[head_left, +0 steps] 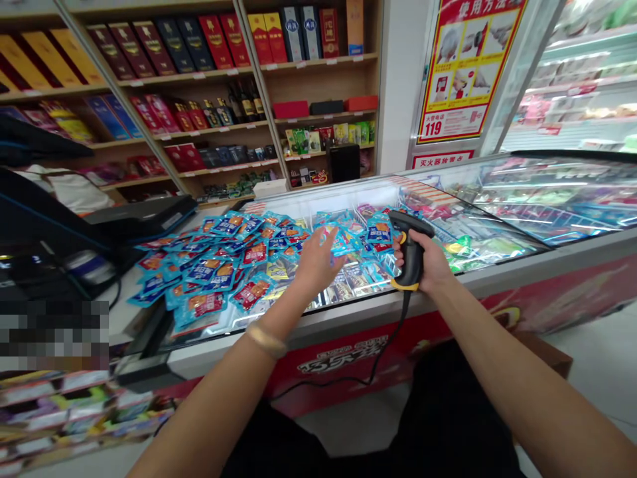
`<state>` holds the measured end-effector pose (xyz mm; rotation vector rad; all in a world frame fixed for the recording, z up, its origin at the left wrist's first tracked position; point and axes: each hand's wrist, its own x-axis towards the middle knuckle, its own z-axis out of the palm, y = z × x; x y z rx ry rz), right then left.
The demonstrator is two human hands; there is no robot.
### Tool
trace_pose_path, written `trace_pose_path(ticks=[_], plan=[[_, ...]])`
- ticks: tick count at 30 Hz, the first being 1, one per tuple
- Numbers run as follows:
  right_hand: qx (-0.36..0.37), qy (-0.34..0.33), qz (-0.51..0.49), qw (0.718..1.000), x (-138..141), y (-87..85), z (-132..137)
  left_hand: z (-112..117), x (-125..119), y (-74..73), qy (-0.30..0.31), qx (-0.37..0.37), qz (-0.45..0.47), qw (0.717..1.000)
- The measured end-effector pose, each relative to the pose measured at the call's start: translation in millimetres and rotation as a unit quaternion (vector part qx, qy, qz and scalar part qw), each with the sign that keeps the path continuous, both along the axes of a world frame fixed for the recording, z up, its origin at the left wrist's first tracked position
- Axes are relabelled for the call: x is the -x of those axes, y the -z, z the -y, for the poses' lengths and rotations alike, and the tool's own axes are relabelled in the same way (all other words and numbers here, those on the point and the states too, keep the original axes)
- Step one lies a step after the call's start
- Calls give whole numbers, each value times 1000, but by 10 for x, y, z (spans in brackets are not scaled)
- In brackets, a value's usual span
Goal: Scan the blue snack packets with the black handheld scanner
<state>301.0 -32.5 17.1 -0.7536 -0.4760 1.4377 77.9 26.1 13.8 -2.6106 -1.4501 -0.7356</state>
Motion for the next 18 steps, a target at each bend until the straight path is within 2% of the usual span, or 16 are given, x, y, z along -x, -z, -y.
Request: trace_pose_path(ticks=[4, 7, 11, 18], plan=[[-2, -68, 7, 998, 498, -8, 4, 193, 742, 40, -140, -35, -2, 989], [11, -123, 9, 992, 853, 1, 17, 379, 1054, 51, -219, -12, -44, 975], [22, -174, 23, 984, 1062, 35, 29, 577, 1177, 94, -258, 22, -70, 963], [31, -206, 54, 977, 1015, 46, 34, 603, 1241, 161, -228, 38, -24, 973]])
